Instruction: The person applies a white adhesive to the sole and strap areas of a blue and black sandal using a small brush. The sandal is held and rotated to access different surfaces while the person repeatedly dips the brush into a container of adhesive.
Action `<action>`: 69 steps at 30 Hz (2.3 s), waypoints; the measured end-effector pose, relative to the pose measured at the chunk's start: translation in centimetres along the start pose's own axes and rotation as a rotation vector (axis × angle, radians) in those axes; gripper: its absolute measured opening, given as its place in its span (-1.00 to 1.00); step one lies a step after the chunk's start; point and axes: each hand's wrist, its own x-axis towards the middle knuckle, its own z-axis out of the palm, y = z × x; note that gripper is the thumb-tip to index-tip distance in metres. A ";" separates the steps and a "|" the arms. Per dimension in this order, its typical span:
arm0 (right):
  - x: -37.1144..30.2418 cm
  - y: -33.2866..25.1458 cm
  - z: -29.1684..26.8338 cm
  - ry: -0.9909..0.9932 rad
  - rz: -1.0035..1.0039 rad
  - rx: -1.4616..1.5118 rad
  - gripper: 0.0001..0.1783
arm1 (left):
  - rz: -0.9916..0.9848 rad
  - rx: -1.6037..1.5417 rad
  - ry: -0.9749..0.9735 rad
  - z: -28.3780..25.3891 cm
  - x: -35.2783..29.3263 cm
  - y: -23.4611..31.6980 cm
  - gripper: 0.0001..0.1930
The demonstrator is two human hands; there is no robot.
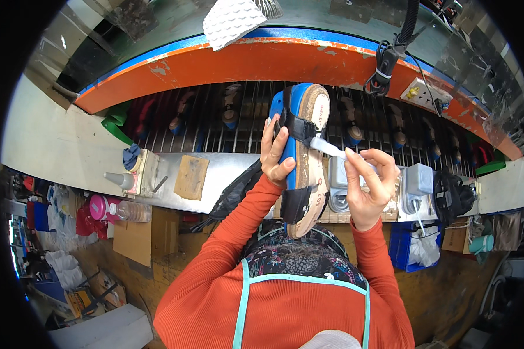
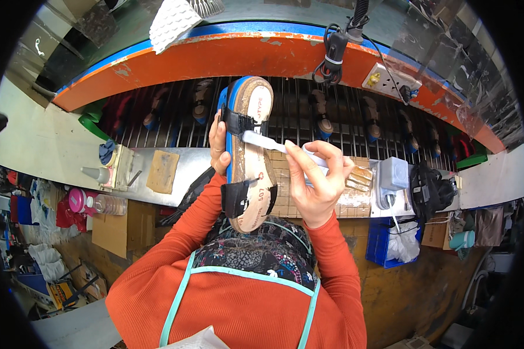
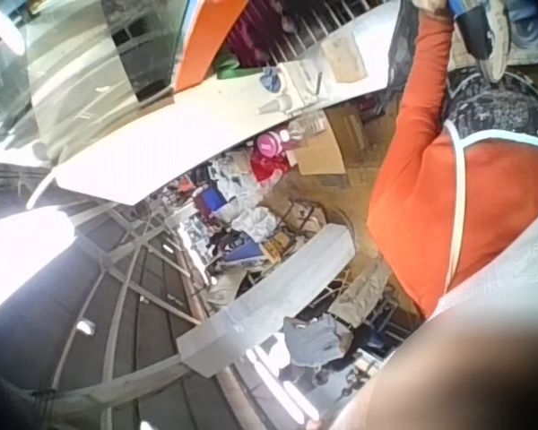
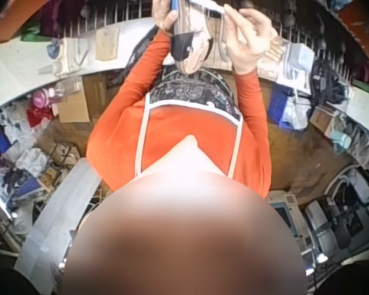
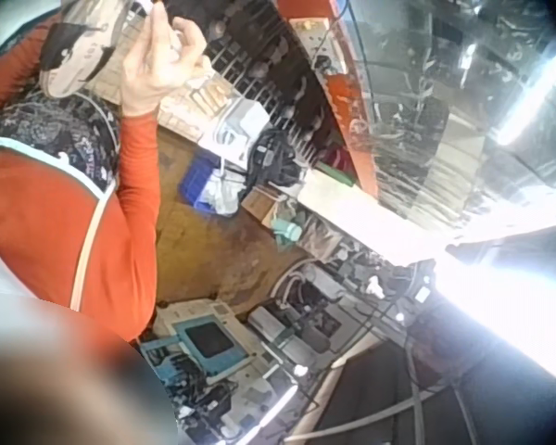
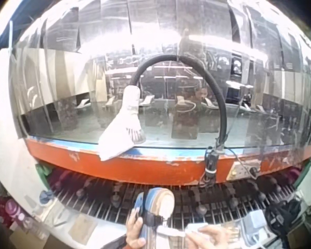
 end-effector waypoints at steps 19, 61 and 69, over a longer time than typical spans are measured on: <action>-2.4 0.8 -1.0 -0.232 0.173 0.327 -0.71 | -0.131 0.039 0.081 0.8 -0.7 -0.1 -0.51; -5.3 -1.6 -2.6 -0.245 0.491 0.564 -0.81 | -0.571 0.199 -0.237 -1.5 0.3 2.8 -0.41; -4.8 -1.4 -1.5 -0.194 0.448 0.444 -0.79 | -0.544 0.271 -0.291 -1.7 0.4 2.6 -0.41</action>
